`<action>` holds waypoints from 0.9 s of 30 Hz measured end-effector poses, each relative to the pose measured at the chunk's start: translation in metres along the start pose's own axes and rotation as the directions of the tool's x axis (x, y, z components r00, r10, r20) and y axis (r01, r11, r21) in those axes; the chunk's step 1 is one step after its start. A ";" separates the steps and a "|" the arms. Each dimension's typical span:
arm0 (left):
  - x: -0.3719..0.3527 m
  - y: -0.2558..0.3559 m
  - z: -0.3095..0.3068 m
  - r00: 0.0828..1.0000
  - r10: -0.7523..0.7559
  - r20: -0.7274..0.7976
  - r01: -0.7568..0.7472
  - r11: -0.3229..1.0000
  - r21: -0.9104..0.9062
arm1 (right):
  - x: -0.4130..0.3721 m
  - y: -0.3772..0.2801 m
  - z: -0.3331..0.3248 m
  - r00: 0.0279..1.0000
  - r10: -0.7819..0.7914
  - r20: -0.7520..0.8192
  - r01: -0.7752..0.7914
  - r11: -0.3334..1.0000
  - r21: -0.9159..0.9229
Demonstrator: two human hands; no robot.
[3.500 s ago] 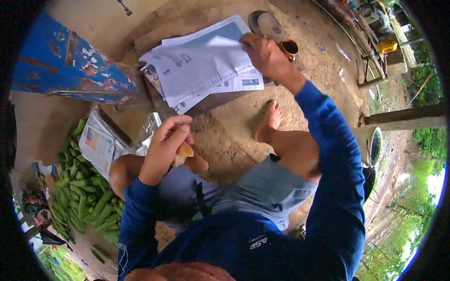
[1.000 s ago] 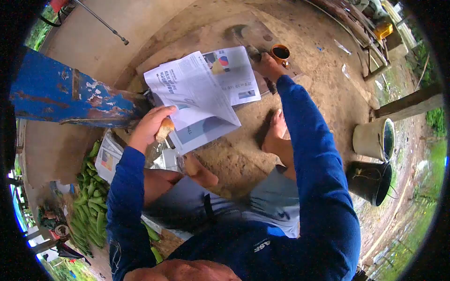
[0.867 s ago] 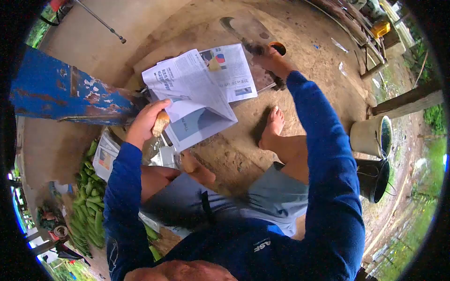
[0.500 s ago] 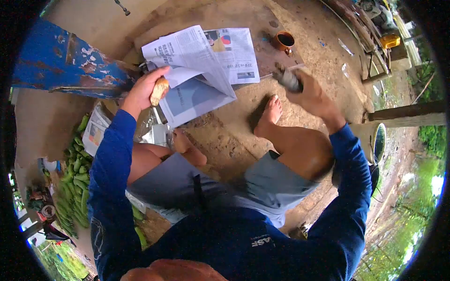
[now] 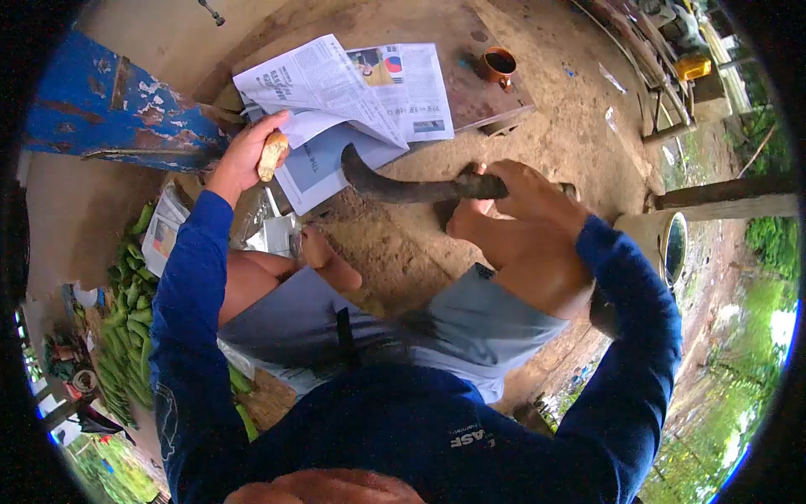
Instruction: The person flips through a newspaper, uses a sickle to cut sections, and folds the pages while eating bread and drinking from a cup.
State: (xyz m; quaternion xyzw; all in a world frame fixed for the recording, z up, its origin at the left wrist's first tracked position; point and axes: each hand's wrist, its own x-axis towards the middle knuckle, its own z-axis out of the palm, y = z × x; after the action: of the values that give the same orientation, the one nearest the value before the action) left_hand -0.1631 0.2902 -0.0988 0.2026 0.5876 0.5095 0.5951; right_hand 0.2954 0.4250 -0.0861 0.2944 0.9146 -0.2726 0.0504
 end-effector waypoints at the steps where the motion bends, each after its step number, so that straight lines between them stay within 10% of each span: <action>1: -0.003 -0.001 0.001 1.000 -0.008 -0.004 0.008 1.000 0.013 | 0.007 0.008 0.007 0.999 -0.036 0.007 0.036 0.999 -0.011; 7: -0.010 -0.011 -0.014 0.999 -0.024 0.040 0.022 0.998 0.056 | 0.050 0.028 0.052 0.993 -0.099 0.056 0.094 0.992 0.087; 13: -0.015 -0.024 -0.030 0.998 -0.060 -0.019 0.061 0.997 0.049 | 0.061 0.036 0.074 0.969 0.157 0.190 -0.176 0.980 0.091; 23: -0.001 -0.082 -0.085 0.975 -0.221 0.020 0.193 0.890 0.414 | 0.064 0.070 0.095 0.973 0.181 0.140 -0.200 0.971 0.133; 27: -0.013 -0.065 -0.069 0.949 -0.303 -0.088 0.196 0.349 0.916 | 0.065 0.077 0.101 0.996 0.047 0.075 -0.056 0.992 0.116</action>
State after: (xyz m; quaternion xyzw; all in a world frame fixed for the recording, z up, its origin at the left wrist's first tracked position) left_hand -0.1992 0.2292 -0.1626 0.4286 0.7638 -0.0060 0.4826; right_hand 0.2785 0.4573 -0.2237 0.3103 0.8865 -0.3355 0.0731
